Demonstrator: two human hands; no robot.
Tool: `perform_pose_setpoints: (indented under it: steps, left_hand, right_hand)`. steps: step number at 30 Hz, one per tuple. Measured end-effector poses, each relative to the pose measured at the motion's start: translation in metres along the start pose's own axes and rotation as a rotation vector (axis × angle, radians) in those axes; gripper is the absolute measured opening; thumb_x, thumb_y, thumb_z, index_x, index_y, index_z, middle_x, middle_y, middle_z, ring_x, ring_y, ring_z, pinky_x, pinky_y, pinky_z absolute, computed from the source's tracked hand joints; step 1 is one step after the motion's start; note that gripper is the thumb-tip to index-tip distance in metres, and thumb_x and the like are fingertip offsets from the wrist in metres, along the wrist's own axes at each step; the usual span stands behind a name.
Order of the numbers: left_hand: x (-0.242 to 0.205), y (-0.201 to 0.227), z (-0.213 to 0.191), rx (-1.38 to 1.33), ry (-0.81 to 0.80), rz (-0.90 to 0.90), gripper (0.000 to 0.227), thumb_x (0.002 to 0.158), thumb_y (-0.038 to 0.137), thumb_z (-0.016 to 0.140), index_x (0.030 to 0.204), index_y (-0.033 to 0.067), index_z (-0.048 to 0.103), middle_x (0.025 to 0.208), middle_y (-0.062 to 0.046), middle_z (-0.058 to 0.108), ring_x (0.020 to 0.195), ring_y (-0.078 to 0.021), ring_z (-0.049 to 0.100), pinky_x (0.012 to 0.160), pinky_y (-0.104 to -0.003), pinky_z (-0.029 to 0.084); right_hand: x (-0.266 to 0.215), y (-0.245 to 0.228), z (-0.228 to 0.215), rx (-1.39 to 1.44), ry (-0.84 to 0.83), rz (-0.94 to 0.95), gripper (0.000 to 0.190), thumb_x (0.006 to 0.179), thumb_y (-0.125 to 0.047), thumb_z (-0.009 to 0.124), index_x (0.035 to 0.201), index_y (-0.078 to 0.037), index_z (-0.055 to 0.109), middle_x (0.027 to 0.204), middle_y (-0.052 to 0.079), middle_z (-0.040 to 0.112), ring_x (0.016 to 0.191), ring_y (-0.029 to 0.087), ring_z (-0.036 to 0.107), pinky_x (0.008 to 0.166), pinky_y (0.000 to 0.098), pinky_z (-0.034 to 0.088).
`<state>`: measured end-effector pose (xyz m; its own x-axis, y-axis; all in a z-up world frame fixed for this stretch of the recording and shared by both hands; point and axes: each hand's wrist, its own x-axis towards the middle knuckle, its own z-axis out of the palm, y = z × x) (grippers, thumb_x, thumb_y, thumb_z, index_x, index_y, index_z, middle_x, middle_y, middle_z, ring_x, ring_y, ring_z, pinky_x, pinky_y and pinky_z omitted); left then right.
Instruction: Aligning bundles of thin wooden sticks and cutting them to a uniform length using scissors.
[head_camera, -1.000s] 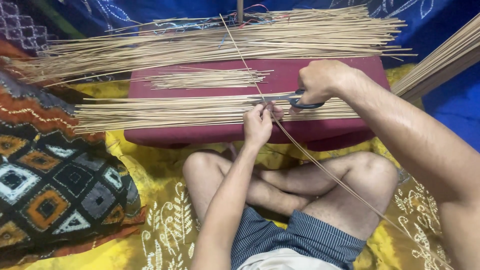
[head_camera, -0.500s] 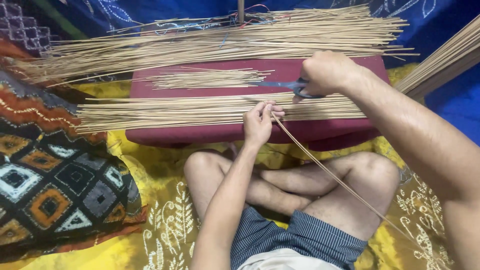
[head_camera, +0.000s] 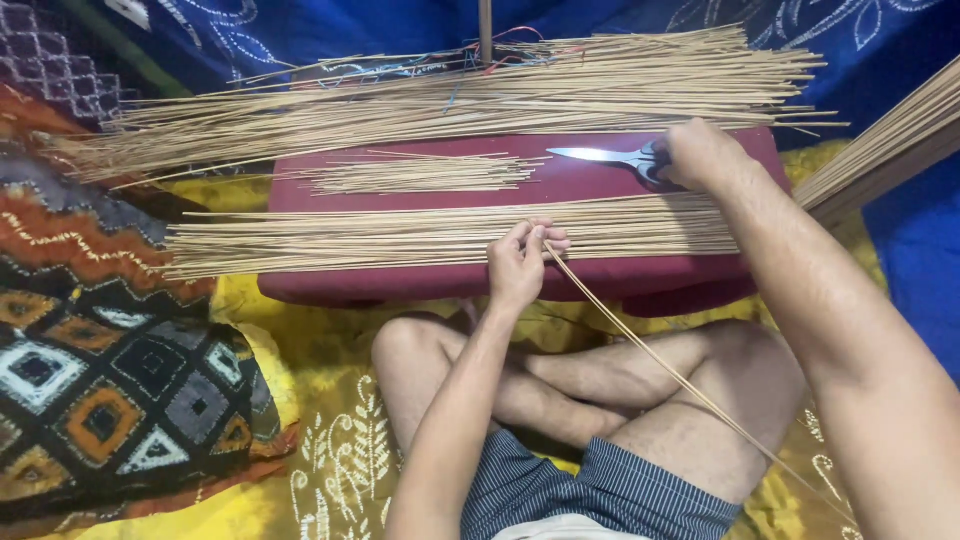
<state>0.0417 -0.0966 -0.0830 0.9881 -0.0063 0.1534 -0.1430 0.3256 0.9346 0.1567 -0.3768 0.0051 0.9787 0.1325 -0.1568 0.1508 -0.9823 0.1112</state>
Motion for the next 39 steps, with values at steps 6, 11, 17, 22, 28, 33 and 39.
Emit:
perform_pose_setpoints:
  steps: [6, 11, 17, 22, 28, 33, 39]
  left_hand:
    - [0.002, -0.005, -0.001, -0.062, 0.021, -0.054, 0.024, 0.109, 0.0, 0.045, 0.119, -0.0121, 0.063, 0.102, -0.035, 0.072, 0.086, -0.0397, 0.076, 0.073, -0.045, 0.069]
    - [0.004, -0.009, -0.004, -0.101, 0.054, -0.059, 0.026, 0.109, 0.0, 0.042, 0.122, -0.0115, 0.061, 0.106, -0.035, 0.072, 0.091, -0.0401, 0.075, 0.077, -0.046, 0.069]
    - [0.006, 0.024, -0.021, -0.104, 0.126, -0.028, 0.027, 0.111, 0.005, 0.04, 0.125, -0.0084, 0.059, 0.111, -0.033, 0.072, 0.099, -0.0393, 0.075, 0.084, -0.047, 0.067]
    - [0.024, 0.05, -0.071, -0.119, 0.199, 0.038, 0.028, 0.112, 0.012, 0.041, 0.128, -0.0047, 0.056, 0.117, -0.029, 0.072, 0.106, -0.0373, 0.074, 0.089, -0.046, 0.066]
    - [0.024, 0.071, -0.112, -0.241, 0.303, -0.075, 0.028, 0.111, 0.015, 0.044, 0.131, -0.0011, 0.055, 0.124, -0.026, 0.071, 0.114, -0.037, 0.073, 0.096, -0.049, 0.064]
    - [0.001, 0.064, -0.107, -0.197, 0.163, -0.529, 0.082, 0.096, 0.078, 0.038, 0.128, 0.0051, 0.059, 0.113, -0.029, 0.072, 0.101, -0.0412, 0.076, 0.084, -0.056, 0.064]
    - [-0.035, 0.107, -0.021, 1.199, -0.179, 0.645, 0.014, 0.099, 0.025, 0.066, 0.111, 0.0211, 0.07, 0.096, 0.003, 0.062, 0.098, -0.021, 0.063, 0.083, -0.037, 0.05]
  right_hand:
    - [-0.038, -0.028, -0.014, 0.342, 0.311, -0.145, 0.018, 0.09, -0.017, 0.076, 0.097, -0.001, 0.08, 0.084, 0.024, 0.074, 0.086, 0.046, 0.074, 0.075, 0.0556, 0.059]
    - [-0.114, -0.11, -0.011, 0.642, 0.271, -0.231, 0.02, 0.095, -0.019, 0.065, 0.093, -0.003, 0.076, 0.084, 0.021, 0.073, 0.086, 0.041, 0.073, 0.074, 0.0505, 0.057]
    - [-0.159, -0.132, -0.002, 0.917, -0.204, -0.162, 0.031, 0.104, -0.023, 0.05, 0.105, 0.002, 0.069, 0.082, 0.023, 0.073, 0.079, 0.037, 0.073, 0.072, 0.0475, 0.059]
    - [-0.163, -0.111, -0.007, 1.253, -0.437, -0.09, 0.032, 0.104, -0.016, 0.046, 0.105, 0.003, 0.071, 0.07, 0.011, 0.069, 0.057, 0.02, 0.071, 0.059, 0.0333, 0.061]
    - [-0.169, -0.107, -0.028, 0.925, -0.267, -0.164, 0.028, 0.103, -0.018, 0.05, 0.097, -0.005, 0.075, 0.066, 0.009, 0.064, 0.063, 0.022, 0.06, 0.061, 0.0408, 0.055]
    - [-0.157, -0.106, -0.014, 0.573, 0.002, -0.218, 0.02, 0.103, -0.02, 0.052, 0.1, -0.011, 0.069, 0.09, 0.017, 0.074, 0.098, 0.04, 0.072, 0.086, 0.0492, 0.055]
    - [-0.153, -0.118, -0.008, 0.455, 0.097, -0.366, 0.017, 0.099, -0.013, 0.051, 0.104, -0.009, 0.066, 0.094, 0.018, 0.072, 0.1, 0.042, 0.07, 0.086, 0.0506, 0.056]
